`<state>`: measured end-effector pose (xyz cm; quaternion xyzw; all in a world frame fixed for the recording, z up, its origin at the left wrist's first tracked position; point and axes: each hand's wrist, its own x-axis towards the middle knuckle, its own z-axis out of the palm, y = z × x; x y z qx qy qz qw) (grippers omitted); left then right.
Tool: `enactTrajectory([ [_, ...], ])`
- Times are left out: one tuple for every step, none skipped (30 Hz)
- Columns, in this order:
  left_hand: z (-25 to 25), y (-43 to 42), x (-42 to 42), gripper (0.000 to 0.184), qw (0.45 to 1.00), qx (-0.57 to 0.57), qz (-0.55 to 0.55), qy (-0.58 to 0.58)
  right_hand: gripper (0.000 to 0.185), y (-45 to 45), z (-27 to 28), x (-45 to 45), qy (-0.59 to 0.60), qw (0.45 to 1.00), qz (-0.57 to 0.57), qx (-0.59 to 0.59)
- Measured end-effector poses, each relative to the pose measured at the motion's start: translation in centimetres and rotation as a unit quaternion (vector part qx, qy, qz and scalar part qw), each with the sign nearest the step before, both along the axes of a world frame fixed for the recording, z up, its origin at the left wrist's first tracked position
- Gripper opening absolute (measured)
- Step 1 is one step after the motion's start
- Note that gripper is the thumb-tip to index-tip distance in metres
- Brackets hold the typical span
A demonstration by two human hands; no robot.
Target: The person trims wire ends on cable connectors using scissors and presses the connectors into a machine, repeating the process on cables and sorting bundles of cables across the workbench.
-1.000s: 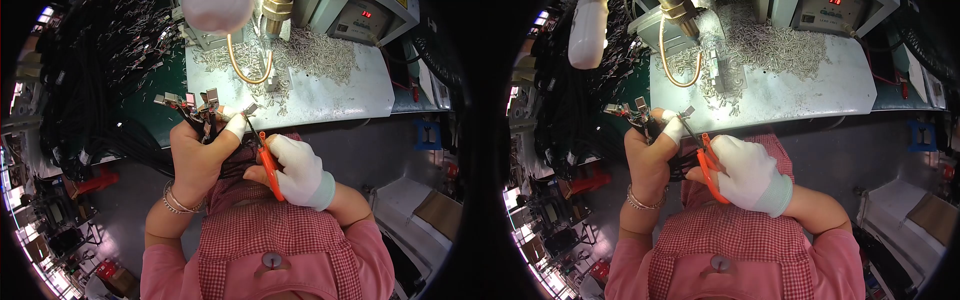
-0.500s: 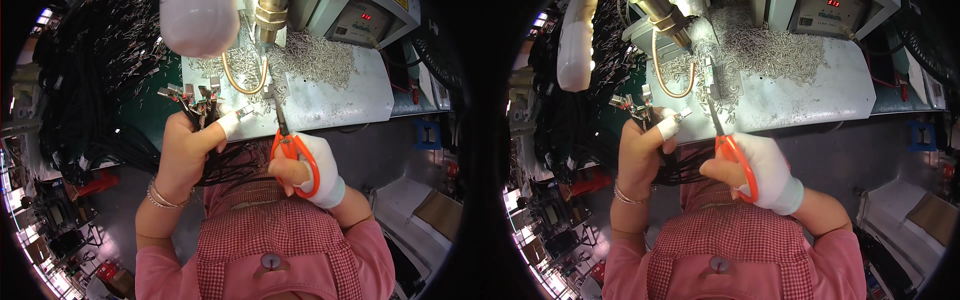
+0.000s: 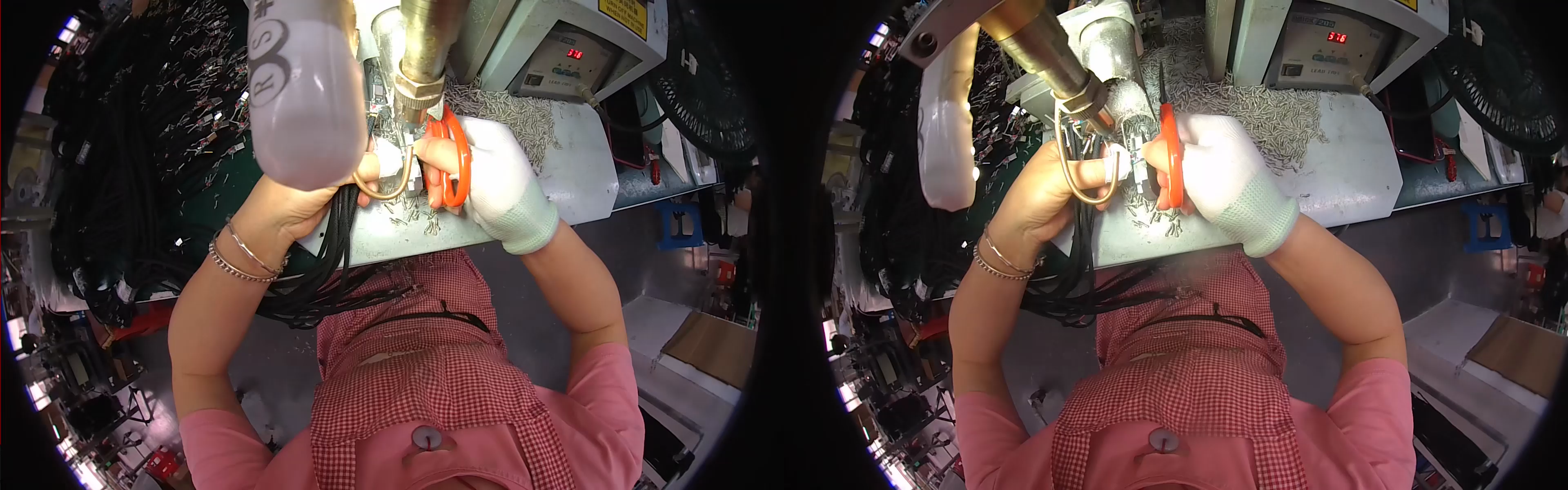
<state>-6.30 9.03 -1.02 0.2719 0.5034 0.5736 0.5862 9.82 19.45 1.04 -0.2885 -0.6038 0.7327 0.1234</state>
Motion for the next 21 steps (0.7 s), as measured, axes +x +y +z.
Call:
enactTrajectory([
  [-0.2, 0.0, -0.3, 0.031, 1.000, 0.001, -0.011, 0.013, 0.019, 0.0, -0.1, -0.1, 0.015, 1.000, 0.005, 0.002],
  [-0.9, -0.1, -0.7, 0.032, 1.000, 0.015, -0.012, 0.002, 0.019, 0.1, -0.3, -0.3, 0.031, 0.999, 0.011, 0.005],
  [-0.9, 0.1, -0.8, 0.032, 1.000, 0.016, -0.009, 0.000, 0.019, 0.1, -0.3, -0.4, 0.038, 0.999, 0.016, -0.001],
  [-0.6, 0.2, -0.8, 0.031, 1.000, 0.012, 0.000, 0.013, 0.019, 0.2, -0.4, -0.4, 0.035, 0.999, 0.019, -0.001],
  [-0.4, 0.3, -0.7, 0.030, 1.000, 0.007, 0.008, 0.026, 0.019, 0.2, -0.5, -0.4, 0.038, 0.999, 0.023, 0.000],
  [-0.1, 0.3, -0.5, 0.027, 0.999, 0.007, 0.010, 0.047, 0.019, 0.3, -0.5, -0.4, 0.041, 0.999, 0.027, 0.002],
  [-0.3, 0.3, -0.5, 0.027, 0.999, 0.007, 0.012, 0.044, 0.019, 0.3, -0.5, -0.4, 0.038, 0.999, 0.029, 0.002],
  [-0.5, 0.3, -0.5, 0.028, 0.997, 0.034, 0.010, 0.065, 0.020, 0.4, -0.5, -0.4, 0.033, 0.999, 0.032, 0.011],
  [-0.5, 0.3, -0.5, 0.029, 0.994, 0.061, 0.008, 0.086, 0.020, 0.4, -0.4, -0.5, 0.029, 0.999, 0.035, 0.022],
  [-0.4, 0.4, -0.5, 0.029, 0.994, 0.062, 0.009, 0.086, 0.020, 0.5, -0.3, -0.5, 0.028, 0.999, 0.036, 0.022],
  [-0.3, 0.5, -0.3, 0.027, 0.994, 0.061, 0.016, 0.088, 0.021, 0.6, -0.2, -0.5, 0.025, 0.999, 0.039, 0.017],
  [-0.2, 0.4, -0.2, 0.025, 0.994, 0.060, 0.023, 0.090, 0.021, 0.5, -0.2, -0.5, 0.022, 0.999, 0.042, 0.011],
  [-0.3, 0.4, -0.2, 0.025, 0.994, 0.059, 0.023, 0.089, 0.021, 0.6, -0.2, -0.4, 0.020, 0.999, 0.042, 0.011],
  [-0.3, 0.4, -0.3, 0.021, 0.992, 0.071, 0.011, 0.104, 0.021, 0.7, -0.2, -0.5, 0.007, 0.999, 0.047, 0.013],
  [0.1, 0.5, -0.3, 0.018, 0.989, 0.083, -0.001, 0.120, 0.020, 0.8, -0.1, -0.6, -0.005, 0.998, 0.053, 0.016],
  [1.3, 0.6, 0.3, 0.016, 0.987, 0.099, 0.002, 0.123, 0.020, 0.8, -0.2, -0.6, -0.006, 0.998, 0.054, 0.016],
  [1.3, 0.7, 0.2, 0.016, 0.988, 0.099, 0.003, 0.123, 0.019, 0.8, -0.4, -0.7, -0.010, 0.999, 0.043, 0.008],
  [1.2, 0.9, 0.0, 0.017, 0.981, 0.117, -0.006, 0.156, 0.018, 0.7, -0.6, -0.7, -0.014, 0.999, 0.032, 0.000],
  [1.4, 1.0, -0.1, 0.019, 0.973, 0.135, -0.015, 0.188, 0.017, 0.7, -0.5, -0.7, -0.012, 0.999, 0.029, -0.005],
  [1.8, 0.7, 0.0, 0.020, 0.975, 0.126, -0.022, 0.181, 0.017, 0.7, -0.5, -0.8, -0.013, 0.999, 0.029, -0.004],
  [2.1, 0.7, 0.2, 0.020, 0.975, 0.127, -0.021, 0.180, 0.017, 0.7, -0.6, -0.8, -0.013, 0.999, 0.030, -0.003],
])
